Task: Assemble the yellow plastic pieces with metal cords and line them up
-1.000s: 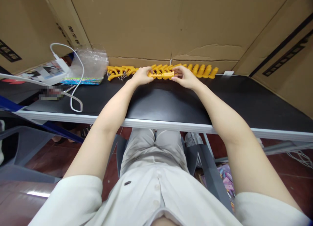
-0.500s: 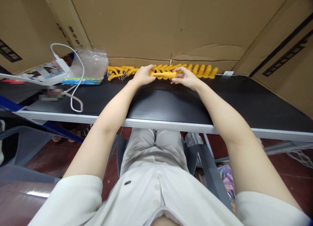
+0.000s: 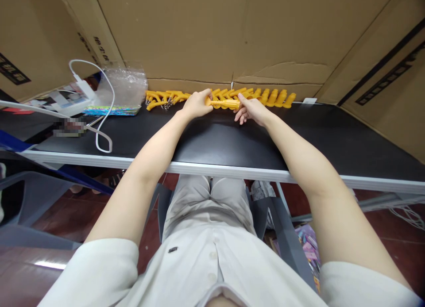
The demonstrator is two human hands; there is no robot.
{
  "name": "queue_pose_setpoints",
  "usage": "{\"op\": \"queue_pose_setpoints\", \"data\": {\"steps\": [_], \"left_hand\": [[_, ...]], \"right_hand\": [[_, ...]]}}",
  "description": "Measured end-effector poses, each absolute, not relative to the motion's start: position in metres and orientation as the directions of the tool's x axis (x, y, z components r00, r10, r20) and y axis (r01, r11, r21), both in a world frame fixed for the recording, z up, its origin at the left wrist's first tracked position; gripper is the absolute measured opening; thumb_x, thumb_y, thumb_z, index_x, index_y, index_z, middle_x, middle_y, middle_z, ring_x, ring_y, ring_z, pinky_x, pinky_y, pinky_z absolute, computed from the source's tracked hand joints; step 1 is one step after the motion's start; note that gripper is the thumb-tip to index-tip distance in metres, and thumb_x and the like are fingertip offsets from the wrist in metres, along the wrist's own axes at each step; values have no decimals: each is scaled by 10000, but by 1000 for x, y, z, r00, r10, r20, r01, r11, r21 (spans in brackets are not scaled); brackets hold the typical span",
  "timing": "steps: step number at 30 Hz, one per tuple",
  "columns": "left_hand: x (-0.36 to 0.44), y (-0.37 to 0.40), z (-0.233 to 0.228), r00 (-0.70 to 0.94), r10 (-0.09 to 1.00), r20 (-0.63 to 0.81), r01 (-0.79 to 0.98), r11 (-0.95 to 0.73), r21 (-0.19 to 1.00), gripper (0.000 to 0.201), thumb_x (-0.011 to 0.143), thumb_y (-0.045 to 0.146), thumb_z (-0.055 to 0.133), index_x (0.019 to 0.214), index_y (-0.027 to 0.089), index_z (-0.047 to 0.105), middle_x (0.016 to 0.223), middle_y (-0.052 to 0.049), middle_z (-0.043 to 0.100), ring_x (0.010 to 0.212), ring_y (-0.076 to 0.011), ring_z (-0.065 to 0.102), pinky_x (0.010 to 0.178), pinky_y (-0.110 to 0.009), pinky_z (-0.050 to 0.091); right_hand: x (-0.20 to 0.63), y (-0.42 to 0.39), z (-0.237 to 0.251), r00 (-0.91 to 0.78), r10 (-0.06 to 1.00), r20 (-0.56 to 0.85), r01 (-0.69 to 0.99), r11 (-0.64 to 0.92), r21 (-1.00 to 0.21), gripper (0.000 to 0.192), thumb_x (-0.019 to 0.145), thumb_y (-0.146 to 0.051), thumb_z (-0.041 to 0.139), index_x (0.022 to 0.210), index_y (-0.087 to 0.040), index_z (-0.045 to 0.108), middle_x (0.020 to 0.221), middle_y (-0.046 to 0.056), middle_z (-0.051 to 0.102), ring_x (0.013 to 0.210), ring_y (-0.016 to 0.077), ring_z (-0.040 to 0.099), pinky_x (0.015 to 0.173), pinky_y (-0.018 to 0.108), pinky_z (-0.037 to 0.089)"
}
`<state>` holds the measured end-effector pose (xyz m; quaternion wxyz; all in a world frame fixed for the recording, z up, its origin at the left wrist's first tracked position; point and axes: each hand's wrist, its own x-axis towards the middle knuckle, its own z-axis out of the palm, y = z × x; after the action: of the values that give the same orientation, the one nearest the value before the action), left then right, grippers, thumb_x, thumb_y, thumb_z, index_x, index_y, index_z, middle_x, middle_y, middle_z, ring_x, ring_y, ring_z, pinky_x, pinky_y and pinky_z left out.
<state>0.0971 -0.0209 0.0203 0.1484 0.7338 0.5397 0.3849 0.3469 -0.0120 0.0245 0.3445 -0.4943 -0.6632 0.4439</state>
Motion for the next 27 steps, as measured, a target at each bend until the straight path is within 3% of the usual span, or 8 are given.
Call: {"op": "queue_pose_setpoints", "data": {"steps": [5, 9, 12, 20, 27], "left_hand": [[92, -17, 19, 112, 917, 384, 692, -349, 632, 379, 621, 37, 763, 906, 258, 648, 929, -45, 677, 1289, -406, 631, 1222, -526, 430], [89, -15, 18, 89, 921, 379, 651, -342, 678, 405, 605, 15, 771, 905, 256, 643, 934, -42, 688, 1313, -399, 617, 1238, -520, 416], [89, -16, 18, 82, 917, 391, 636, -350, 688, 371, 642, 60, 822, 901, 251, 637, 931, -47, 692, 1314, -397, 621, 1235, -499, 424], [91, -18, 21, 94, 917, 389, 669, -347, 657, 334, 716, 174, 893, 936, 238, 650, 965, -64, 689, 1325, -406, 634, 1233, -492, 430], [92, -16, 20, 92, 907, 411, 648, -367, 667, 316, 721, 162, 875, 940, 242, 662, 946, -52, 692, 1304, -382, 637, 1188, -453, 453]], "right_hand": [[348, -11, 25, -297, 955, -7, 332, 96, -938, 793, 938, -933, 580, 1115, -173, 724, 715, 108, 770, 564, 245, 754, 520, 319, 615], [354, -6, 20, -325, 943, 72, 292, 172, -941, 573, 964, -613, 837, 1305, -183, 673, 1118, 151, 834, 718, 208, 803, 666, 320, 677], [359, 0, 15, -351, 923, 158, 282, 264, -922, 588, 913, -380, 921, 1401, -201, 644, 1314, 150, 789, 828, 195, 825, 791, 352, 703], [358, 0, 18, -313, 935, 166, 234, 245, -941, 343, 962, -328, 870, 1227, -196, 696, 1126, 103, 829, 840, 192, 824, 814, 352, 706], [355, -7, 23, -288, 949, 124, 219, 192, -957, 365, 984, -484, 862, 1137, -185, 722, 1022, 99, 834, 784, 175, 808, 742, 288, 681]]}}
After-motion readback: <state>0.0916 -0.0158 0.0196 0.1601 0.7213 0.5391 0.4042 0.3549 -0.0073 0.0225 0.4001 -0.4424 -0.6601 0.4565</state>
